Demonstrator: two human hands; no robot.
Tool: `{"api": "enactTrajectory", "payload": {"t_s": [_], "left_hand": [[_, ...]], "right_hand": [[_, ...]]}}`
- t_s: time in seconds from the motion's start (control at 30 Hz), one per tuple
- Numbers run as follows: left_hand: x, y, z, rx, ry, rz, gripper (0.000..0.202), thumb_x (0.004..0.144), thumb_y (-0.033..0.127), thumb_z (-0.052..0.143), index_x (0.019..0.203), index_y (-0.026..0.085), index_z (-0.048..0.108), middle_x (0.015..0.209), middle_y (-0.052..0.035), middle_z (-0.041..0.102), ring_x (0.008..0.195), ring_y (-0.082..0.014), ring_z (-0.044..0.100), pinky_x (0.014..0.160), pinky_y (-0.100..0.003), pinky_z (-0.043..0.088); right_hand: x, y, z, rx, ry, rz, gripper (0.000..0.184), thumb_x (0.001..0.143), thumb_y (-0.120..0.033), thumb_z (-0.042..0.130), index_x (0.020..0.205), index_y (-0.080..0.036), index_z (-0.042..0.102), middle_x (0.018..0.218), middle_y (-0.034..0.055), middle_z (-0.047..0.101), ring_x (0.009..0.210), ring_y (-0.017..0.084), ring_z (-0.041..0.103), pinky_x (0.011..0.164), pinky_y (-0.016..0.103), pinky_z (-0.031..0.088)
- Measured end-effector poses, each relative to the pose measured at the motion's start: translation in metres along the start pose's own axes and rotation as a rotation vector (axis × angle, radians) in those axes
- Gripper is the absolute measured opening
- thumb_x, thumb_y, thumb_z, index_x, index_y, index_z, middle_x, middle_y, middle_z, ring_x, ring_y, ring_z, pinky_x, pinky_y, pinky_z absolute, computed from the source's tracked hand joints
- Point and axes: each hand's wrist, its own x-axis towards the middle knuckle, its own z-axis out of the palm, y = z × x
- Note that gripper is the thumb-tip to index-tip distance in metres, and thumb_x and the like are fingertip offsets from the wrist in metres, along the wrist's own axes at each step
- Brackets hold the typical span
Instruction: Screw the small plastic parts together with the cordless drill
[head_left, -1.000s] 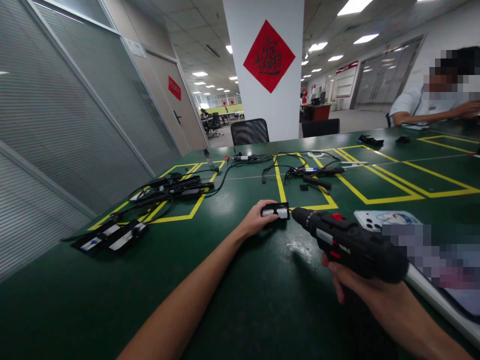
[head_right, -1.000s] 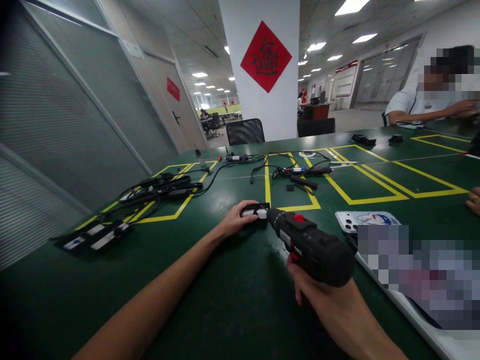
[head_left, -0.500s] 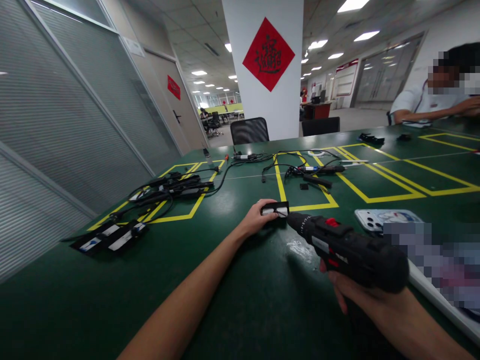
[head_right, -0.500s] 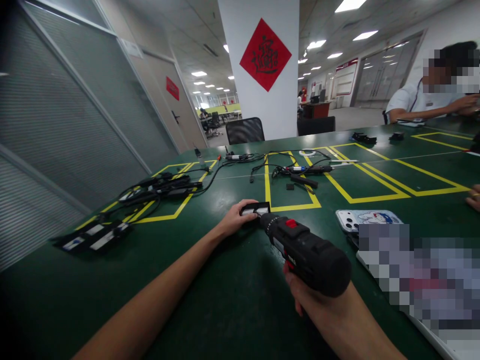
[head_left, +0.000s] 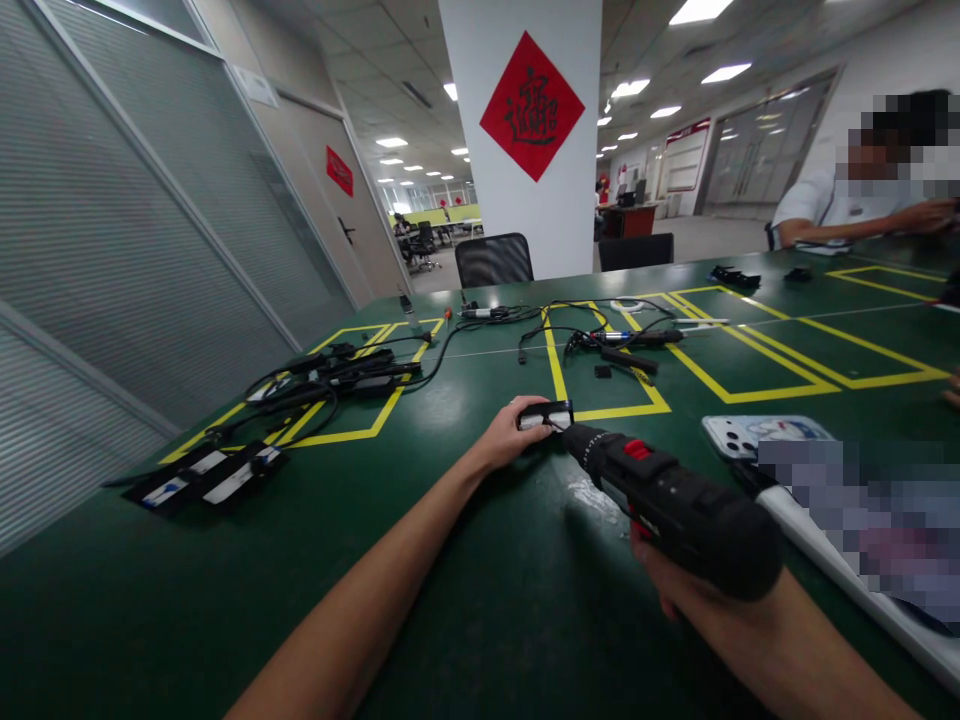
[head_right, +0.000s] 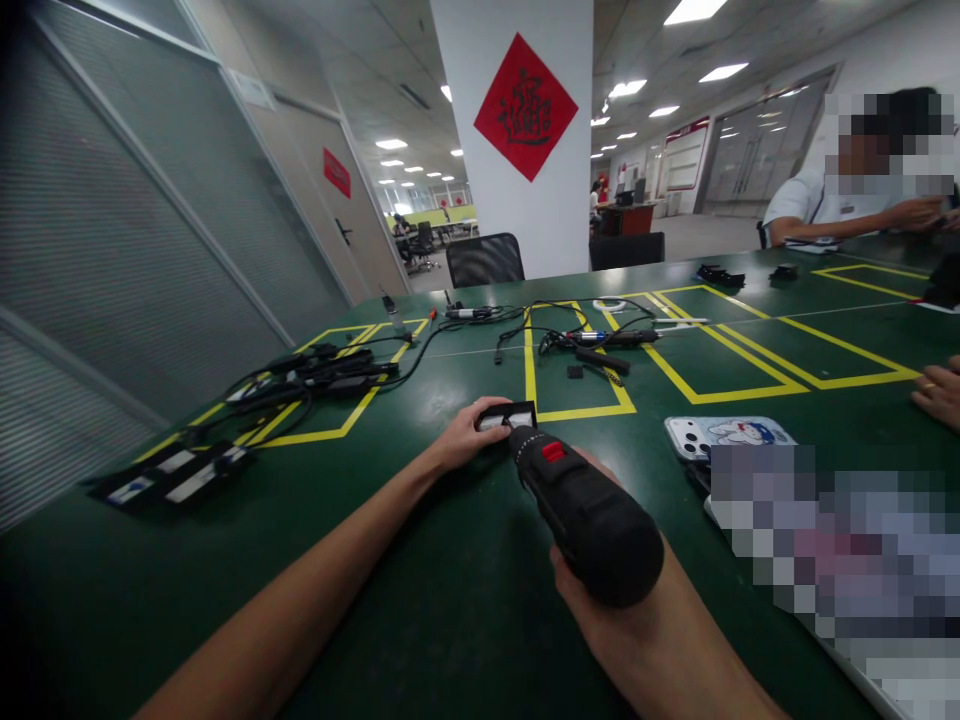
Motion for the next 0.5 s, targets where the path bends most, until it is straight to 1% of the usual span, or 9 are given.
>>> {"api": "enactTrajectory", "payload": {"t_s": [0.1,0.23,0.3,0.4,0.5], "left_hand": [[0.001,0.000,-0.001,-0.002,-0.018,0.006,0.051,0.073,0.033,0.062,0.120,0.017,0.050,0.117,-0.0098,0.052,0.100,-0.0217,0.054,0.086,-0.033,0.045],[0.002,-0.002,-0.001,-0.006,-0.016,0.020,0.050,0.072,0.031,0.064,0.119,0.017,0.051,0.117,-0.0095,0.053,0.102,-0.0220,0.053,0.089,-0.034,0.043],[0.002,-0.003,-0.002,-0.018,-0.014,0.016,0.051,0.071,0.030,0.064,0.118,0.016,0.051,0.117,-0.0098,0.053,0.103,-0.0222,0.053,0.090,-0.035,0.043],[0.003,-0.004,-0.001,-0.030,-0.021,-0.007,0.052,0.071,0.030,0.065,0.119,0.016,0.050,0.117,-0.0100,0.053,0.101,-0.0216,0.054,0.088,-0.034,0.044],[0.003,-0.003,-0.001,-0.021,-0.017,-0.013,0.052,0.070,0.030,0.065,0.119,0.017,0.050,0.117,-0.0094,0.053,0.100,-0.0212,0.054,0.087,-0.033,0.044]], "right_hand": [[0.002,-0.004,-0.002,-0.063,0.000,-0.050,0.027,0.074,-0.038,0.051,0.093,-0.028,0.067,0.047,-0.0009,0.059,0.056,0.024,0.064,0.055,0.034,0.053],[0.003,-0.013,-0.004,-0.080,0.026,-0.069,0.028,0.073,-0.038,0.050,0.094,-0.031,0.067,0.054,0.0015,0.063,0.066,0.027,0.065,0.057,0.037,0.054],[0.004,-0.016,-0.003,-0.065,0.046,-0.062,0.030,0.073,-0.039,0.049,0.096,-0.031,0.067,0.057,0.0021,0.064,0.068,0.028,0.066,0.056,0.037,0.054],[0.004,-0.020,-0.002,-0.035,0.071,-0.055,0.040,0.070,-0.038,0.050,0.107,-0.030,0.064,0.062,0.0027,0.066,0.068,0.029,0.066,0.053,0.038,0.054],[0.003,-0.023,-0.002,-0.005,0.089,-0.065,0.049,0.069,-0.034,0.050,0.117,-0.030,0.058,0.069,0.0042,0.068,0.073,0.030,0.066,0.054,0.039,0.054]]}}
